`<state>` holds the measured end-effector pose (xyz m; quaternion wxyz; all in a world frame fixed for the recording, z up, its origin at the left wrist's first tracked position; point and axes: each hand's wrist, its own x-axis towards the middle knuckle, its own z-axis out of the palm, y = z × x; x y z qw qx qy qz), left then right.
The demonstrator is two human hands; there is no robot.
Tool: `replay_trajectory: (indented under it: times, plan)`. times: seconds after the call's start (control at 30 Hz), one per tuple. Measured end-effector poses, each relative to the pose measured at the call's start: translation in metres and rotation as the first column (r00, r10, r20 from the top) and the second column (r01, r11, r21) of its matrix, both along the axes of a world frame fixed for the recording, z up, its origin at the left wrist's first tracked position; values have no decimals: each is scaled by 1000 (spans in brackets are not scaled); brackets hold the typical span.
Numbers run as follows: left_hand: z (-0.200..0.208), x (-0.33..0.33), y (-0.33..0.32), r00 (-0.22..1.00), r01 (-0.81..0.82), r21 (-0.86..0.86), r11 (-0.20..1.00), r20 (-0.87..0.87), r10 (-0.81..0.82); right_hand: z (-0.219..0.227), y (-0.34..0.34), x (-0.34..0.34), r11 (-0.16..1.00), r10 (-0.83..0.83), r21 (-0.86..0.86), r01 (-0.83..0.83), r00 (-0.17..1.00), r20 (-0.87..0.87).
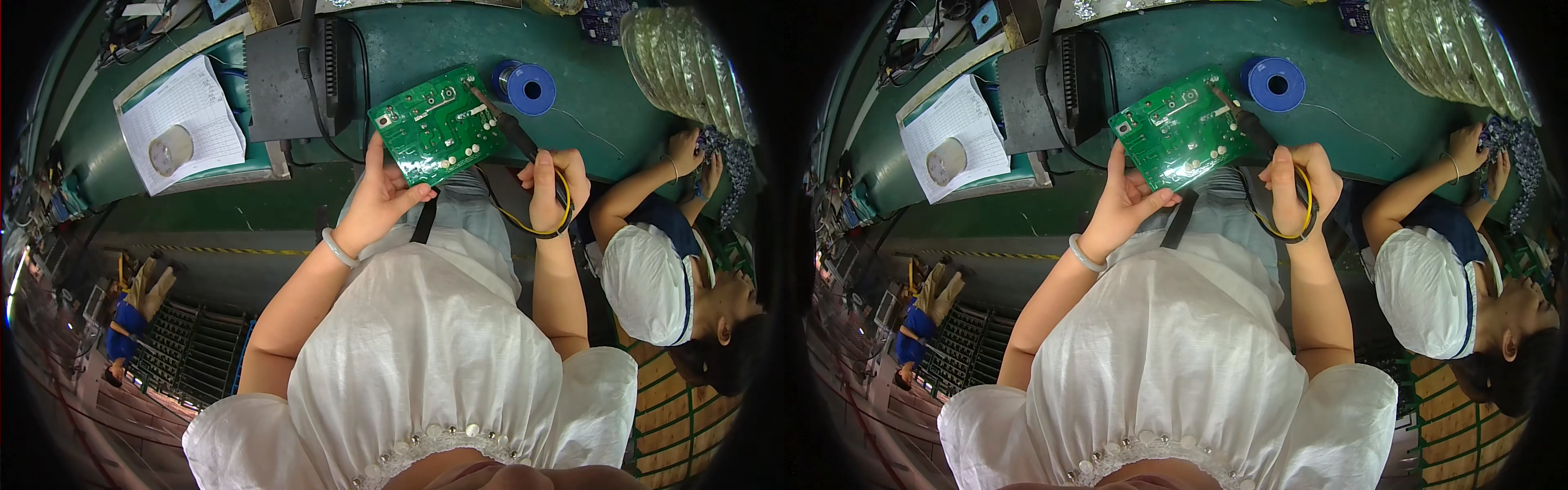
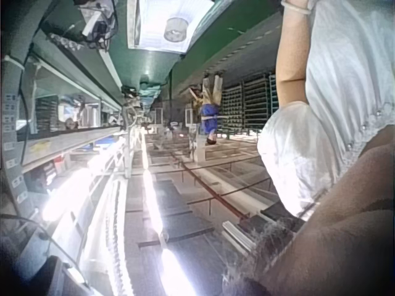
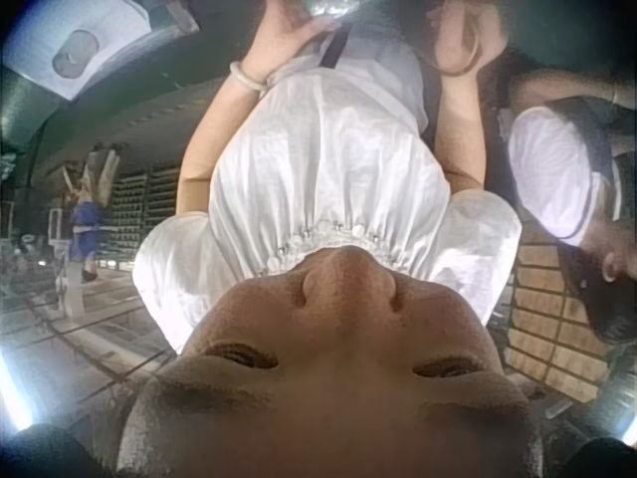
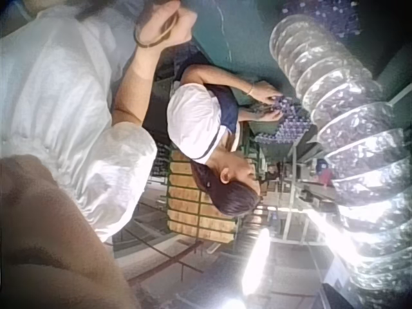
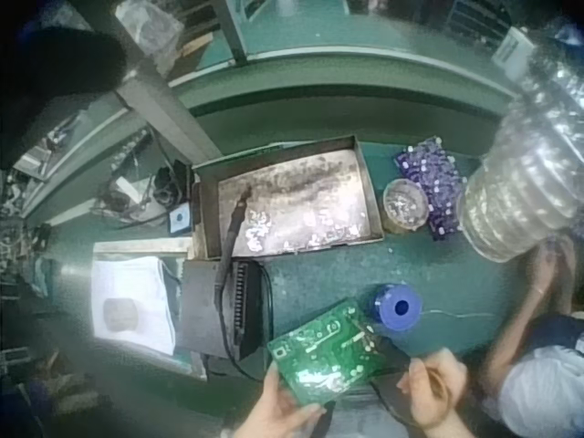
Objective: The person tests a circuit board at a workbench, carries it to another workstation, and solders components on the board using a soldering iron and solder wire.
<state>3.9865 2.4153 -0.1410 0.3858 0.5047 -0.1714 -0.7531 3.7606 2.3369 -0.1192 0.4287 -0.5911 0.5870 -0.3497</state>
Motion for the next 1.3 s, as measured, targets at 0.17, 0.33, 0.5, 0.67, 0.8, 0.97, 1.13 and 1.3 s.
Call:
replay_trajectory:
  times: [0.17, 0.33, 0.5, 0.67, 0.8, 0.97, 1.13, 1.3]
  plan:
    - [0, -1, 0, 1000, -8, 1, 1000, 9, 8, -1, -1, 0, 1000, 4, -4, -4, 1000, 0]
    - [1, -1, -2, 1000, -4, 5, 1000, 6, 4, 0, -1, 2, 999, -36, 16, 36, 999, 18]
    - [0, 0, -1, 1000, 1, -5, 1000, 6, -1, -1, -3, 1, 1000, -18, 3, 18, 1000, 5]
    - [0, 0, -1, 1000, 4, 5, 1000, 0, -4, 0, -3, 3, 999, 15, -36, -16, 1000, -18]
    - [2, 0, -2, 1000, 12, 1, 1000, 2, -12, 1, -3, 3, 999, 23, -36, -24, 999, -24]
    - [0, 1, -2, 1000, -9, 18, 1000, -16, 10, 0, -5, 5, 999, 24, -25, -24, 999, -26]
    - [1, -1, 0, 1000, -10, 6, 1000, -4, 10, 5, -3, 7, 999, 14, -33, -16, 998, -60]
    - [0, -1, -1, 1000, -25, 4, 1000, -10, 25, 5, -1, 12, 1000, -23, -9, 22, 999, -40]
